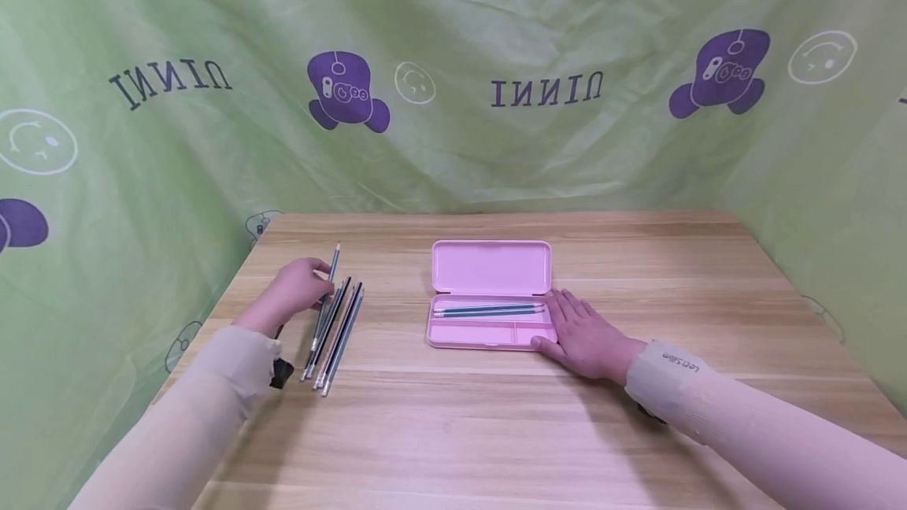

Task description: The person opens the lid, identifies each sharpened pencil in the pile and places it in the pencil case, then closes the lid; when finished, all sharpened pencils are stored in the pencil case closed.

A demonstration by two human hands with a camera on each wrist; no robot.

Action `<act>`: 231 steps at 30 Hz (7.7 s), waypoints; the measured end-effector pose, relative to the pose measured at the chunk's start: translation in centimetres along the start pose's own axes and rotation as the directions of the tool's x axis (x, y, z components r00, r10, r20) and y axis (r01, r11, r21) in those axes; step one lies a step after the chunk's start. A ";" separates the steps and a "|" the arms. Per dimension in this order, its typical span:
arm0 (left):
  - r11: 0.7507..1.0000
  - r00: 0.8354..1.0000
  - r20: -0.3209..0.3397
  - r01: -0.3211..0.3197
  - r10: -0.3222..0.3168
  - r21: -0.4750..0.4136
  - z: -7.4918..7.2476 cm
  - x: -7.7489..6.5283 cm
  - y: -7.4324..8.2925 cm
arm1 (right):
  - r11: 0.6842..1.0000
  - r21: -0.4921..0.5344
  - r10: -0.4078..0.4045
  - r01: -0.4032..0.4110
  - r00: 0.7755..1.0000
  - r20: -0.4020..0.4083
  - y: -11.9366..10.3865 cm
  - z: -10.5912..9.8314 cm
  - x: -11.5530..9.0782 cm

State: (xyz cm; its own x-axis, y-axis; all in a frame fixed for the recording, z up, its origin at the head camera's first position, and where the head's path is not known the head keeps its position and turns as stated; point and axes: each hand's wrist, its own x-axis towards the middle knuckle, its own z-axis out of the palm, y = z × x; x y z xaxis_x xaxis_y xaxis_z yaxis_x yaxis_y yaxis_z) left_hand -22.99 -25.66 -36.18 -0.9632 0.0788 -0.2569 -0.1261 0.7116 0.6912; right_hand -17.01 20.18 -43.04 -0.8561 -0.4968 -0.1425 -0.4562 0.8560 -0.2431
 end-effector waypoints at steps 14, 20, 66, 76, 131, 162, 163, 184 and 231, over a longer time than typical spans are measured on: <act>0.942 0.952 0.215 -0.149 0.220 -0.302 4.1 2.8 6.3 | 1.000 0.014 0.002 -0.002 1.000 0.012 0.2 0.2 0.1; 0.909 0.903 0.318 -0.156 0.290 -0.386 5.1 4.1 7.8 | 1.000 0.010 0.018 -0.018 0.999 0.033 0.3 0.3 0.0; 0.762 0.730 0.504 -0.617 0.462 0.196 15.3 6.2 13.9 | 1.000 -0.004 -0.003 0.003 1.000 0.026 0.0 -0.1 0.1; 0.787 0.768 0.420 -0.592 0.484 0.174 15.0 6.4 12.7 | 1.000 -0.003 0.009 -0.009 0.999 0.034 0.0 -0.2 0.1; 0.922 0.992 -0.113 0.011 -0.060 -0.388 2.8 -1.5 -6.1 | 1.000 0.023 -0.014 0.014 1.000 0.002 0.4 -0.4 0.2; 0.993 0.999 0.037 -0.026 0.031 -0.116 1.2 -1.0 -5.7 | 1.000 0.001 -0.027 0.027 1.000 -0.015 0.5 0.3 0.1; 0.986 0.998 0.057 -0.021 0.031 -0.167 0.9 -1.0 -5.6 | 1.000 0.001 -0.025 0.025 1.000 -0.012 0.4 0.2 0.1; 0.906 0.989 -0.142 -0.089 0.033 -0.414 4.6 1.6 2.0 | 0.999 0.047 -0.005 0.005 1.000 0.000 0.3 0.2 0.0; 0.889 0.827 0.358 -0.330 0.434 -0.316 13.8 6.4 12.3 | 1.000 0.018 0.021 -0.022 0.999 0.044 0.2 -0.1 0.2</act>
State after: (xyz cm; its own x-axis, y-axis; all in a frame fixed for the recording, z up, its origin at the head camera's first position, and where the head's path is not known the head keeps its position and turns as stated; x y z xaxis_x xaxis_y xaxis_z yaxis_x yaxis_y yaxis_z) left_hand -27.45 -6.77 -38.58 -0.7663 0.6238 -0.1541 0.1308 0.3862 0.9131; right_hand -17.27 20.25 -43.04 -0.8541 -0.4842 -0.1899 -0.4327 0.8641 -0.2569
